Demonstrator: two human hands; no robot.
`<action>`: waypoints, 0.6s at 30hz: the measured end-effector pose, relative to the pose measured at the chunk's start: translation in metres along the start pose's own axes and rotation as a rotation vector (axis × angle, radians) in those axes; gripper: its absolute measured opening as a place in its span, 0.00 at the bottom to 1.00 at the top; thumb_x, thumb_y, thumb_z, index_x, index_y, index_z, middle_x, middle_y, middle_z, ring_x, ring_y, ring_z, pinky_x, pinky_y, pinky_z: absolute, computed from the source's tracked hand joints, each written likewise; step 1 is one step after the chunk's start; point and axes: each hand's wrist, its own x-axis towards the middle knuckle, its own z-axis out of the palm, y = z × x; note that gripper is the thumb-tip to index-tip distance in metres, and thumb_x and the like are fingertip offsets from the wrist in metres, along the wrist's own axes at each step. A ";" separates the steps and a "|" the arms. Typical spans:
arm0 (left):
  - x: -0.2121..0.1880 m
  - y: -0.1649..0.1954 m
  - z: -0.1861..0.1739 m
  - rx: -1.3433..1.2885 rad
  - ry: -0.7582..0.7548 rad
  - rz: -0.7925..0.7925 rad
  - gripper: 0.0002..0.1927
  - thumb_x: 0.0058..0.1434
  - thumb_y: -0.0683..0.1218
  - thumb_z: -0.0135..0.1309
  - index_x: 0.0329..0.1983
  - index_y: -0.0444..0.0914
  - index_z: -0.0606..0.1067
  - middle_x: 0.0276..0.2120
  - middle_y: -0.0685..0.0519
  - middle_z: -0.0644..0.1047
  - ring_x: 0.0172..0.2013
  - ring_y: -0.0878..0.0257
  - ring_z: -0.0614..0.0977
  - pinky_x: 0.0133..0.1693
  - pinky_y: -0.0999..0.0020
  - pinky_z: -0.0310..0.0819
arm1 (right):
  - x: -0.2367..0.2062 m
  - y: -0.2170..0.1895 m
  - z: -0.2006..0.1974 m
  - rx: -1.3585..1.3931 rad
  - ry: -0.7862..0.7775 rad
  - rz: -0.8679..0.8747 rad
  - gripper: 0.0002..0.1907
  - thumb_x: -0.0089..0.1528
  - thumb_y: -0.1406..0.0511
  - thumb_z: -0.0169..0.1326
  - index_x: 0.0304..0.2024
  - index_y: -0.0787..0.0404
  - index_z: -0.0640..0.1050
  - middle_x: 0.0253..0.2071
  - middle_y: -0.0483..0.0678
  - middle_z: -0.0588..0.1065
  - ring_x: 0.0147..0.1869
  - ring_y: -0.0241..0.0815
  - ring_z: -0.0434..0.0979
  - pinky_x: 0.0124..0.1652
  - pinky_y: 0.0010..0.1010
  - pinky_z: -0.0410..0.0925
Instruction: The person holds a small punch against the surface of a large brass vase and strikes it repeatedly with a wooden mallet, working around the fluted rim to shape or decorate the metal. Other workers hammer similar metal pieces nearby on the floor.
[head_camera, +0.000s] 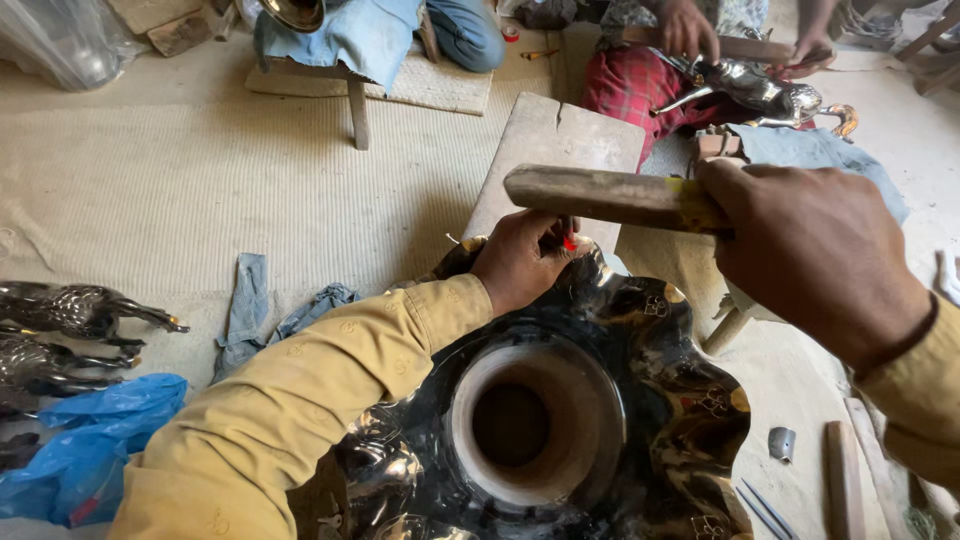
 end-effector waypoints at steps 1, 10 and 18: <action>-0.001 0.000 0.000 -0.016 0.004 -0.020 0.14 0.63 0.45 0.66 0.40 0.37 0.70 0.31 0.49 0.76 0.31 0.61 0.81 0.37 0.66 0.78 | 0.000 -0.001 0.001 0.030 0.082 -0.035 0.05 0.68 0.65 0.54 0.43 0.54 0.81 0.23 0.41 0.76 0.16 0.35 0.68 0.18 0.29 0.64; -0.002 0.001 0.000 -0.079 0.008 -0.028 0.13 0.63 0.44 0.64 0.39 0.37 0.70 0.30 0.51 0.74 0.31 0.65 0.79 0.38 0.69 0.78 | -0.008 -0.005 0.007 0.166 0.293 -0.064 0.04 0.64 0.67 0.58 0.41 0.58 0.78 0.26 0.47 0.75 0.23 0.41 0.72 0.26 0.34 0.67; -0.006 0.000 0.004 -0.060 0.053 -0.026 0.13 0.63 0.44 0.66 0.39 0.35 0.72 0.30 0.49 0.76 0.31 0.65 0.80 0.36 0.68 0.78 | -0.011 -0.004 0.009 0.174 0.214 -0.055 0.02 0.63 0.68 0.57 0.39 0.58 0.77 0.27 0.47 0.76 0.21 0.42 0.73 0.25 0.37 0.68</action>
